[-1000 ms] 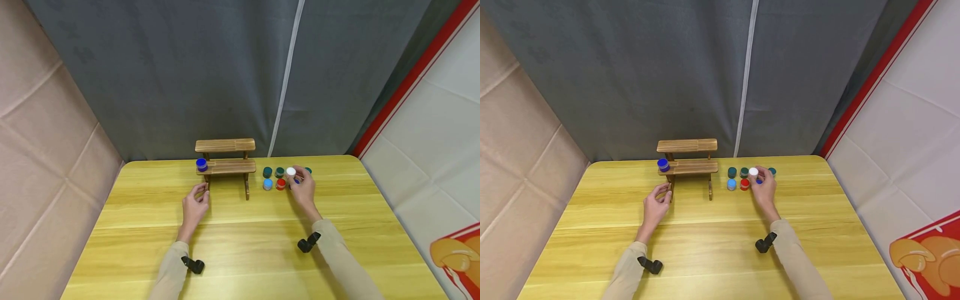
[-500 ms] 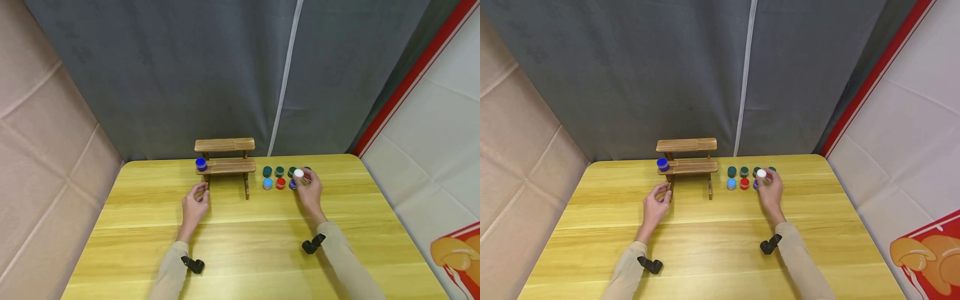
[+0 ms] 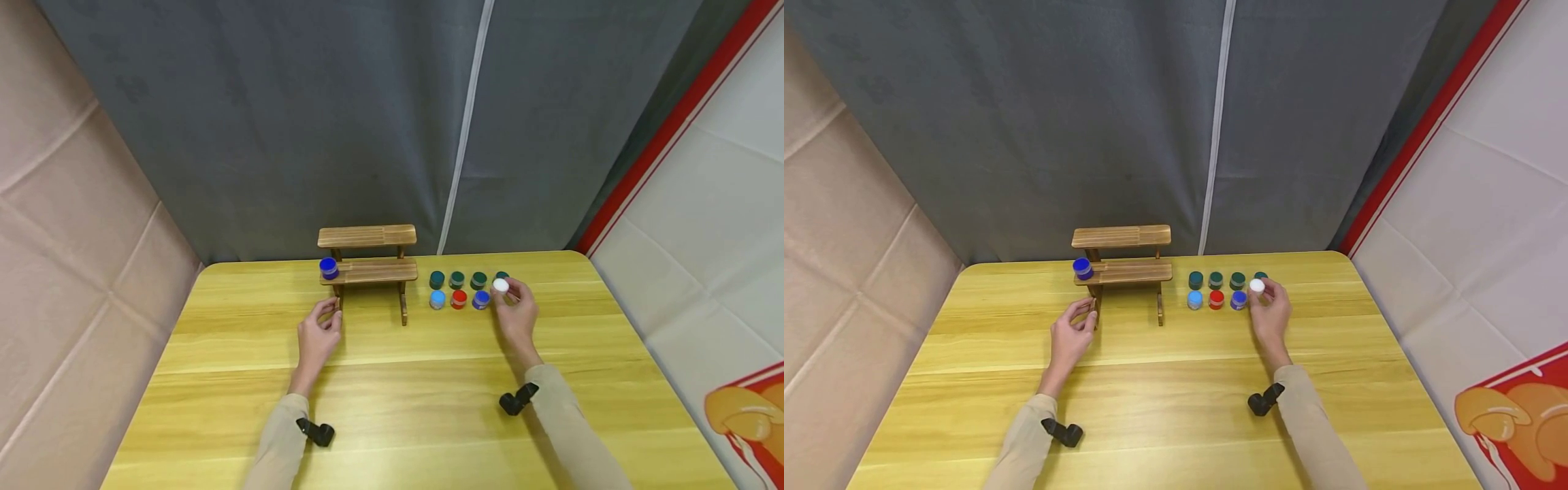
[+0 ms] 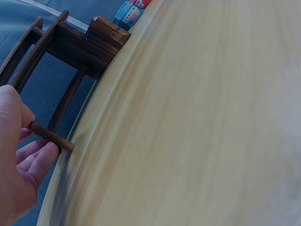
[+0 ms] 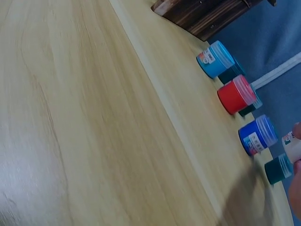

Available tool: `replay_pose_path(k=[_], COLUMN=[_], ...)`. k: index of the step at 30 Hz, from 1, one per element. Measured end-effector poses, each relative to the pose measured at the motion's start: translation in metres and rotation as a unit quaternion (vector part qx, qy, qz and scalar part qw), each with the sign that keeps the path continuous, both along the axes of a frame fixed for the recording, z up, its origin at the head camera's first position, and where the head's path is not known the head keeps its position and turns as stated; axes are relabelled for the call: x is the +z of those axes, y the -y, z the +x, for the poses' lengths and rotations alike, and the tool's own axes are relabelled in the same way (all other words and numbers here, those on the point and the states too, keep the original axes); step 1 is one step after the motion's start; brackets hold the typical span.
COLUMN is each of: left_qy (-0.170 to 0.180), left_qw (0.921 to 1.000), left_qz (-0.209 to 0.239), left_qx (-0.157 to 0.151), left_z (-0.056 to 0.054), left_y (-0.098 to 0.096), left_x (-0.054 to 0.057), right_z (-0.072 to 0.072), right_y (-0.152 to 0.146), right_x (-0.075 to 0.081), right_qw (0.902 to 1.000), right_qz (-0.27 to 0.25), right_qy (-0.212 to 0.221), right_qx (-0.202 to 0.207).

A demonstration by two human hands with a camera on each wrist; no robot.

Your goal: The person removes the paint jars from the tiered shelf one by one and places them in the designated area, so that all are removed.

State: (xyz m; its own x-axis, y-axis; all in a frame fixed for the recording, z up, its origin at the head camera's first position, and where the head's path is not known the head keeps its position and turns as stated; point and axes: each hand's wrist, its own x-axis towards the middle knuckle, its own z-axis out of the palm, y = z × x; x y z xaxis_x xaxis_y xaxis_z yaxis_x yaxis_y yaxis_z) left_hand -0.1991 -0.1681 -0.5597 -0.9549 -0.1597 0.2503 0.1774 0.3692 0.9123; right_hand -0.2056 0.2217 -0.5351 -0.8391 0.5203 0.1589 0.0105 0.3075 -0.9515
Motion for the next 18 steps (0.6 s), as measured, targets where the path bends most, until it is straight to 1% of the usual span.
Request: replay_pose_path(k=[6, 12, 18], left_qy=[0.002, -0.001, -0.002], left_qw=[1.0000, 1.0000, 1.0000], left_qz=[0.000, 0.003, 0.000], left_qx=[0.002, 0.001, 0.000], left_z=[0.000, -0.001, -0.001], left_y=[0.000, 0.000, 0.000], left_x=[0.000, -0.002, -0.003], right_z=[0.001, -0.002, -0.003], right_y=[-0.006, -0.013, -0.016], right_x=[-0.002, -0.008, -0.013], right_qw=[0.9997, 0.9995, 0.9993], right_qz=[0.001, 0.008, 0.000], right_qy=[0.018, 0.020, 0.023], right_qx=[-0.015, -0.025, -0.031])
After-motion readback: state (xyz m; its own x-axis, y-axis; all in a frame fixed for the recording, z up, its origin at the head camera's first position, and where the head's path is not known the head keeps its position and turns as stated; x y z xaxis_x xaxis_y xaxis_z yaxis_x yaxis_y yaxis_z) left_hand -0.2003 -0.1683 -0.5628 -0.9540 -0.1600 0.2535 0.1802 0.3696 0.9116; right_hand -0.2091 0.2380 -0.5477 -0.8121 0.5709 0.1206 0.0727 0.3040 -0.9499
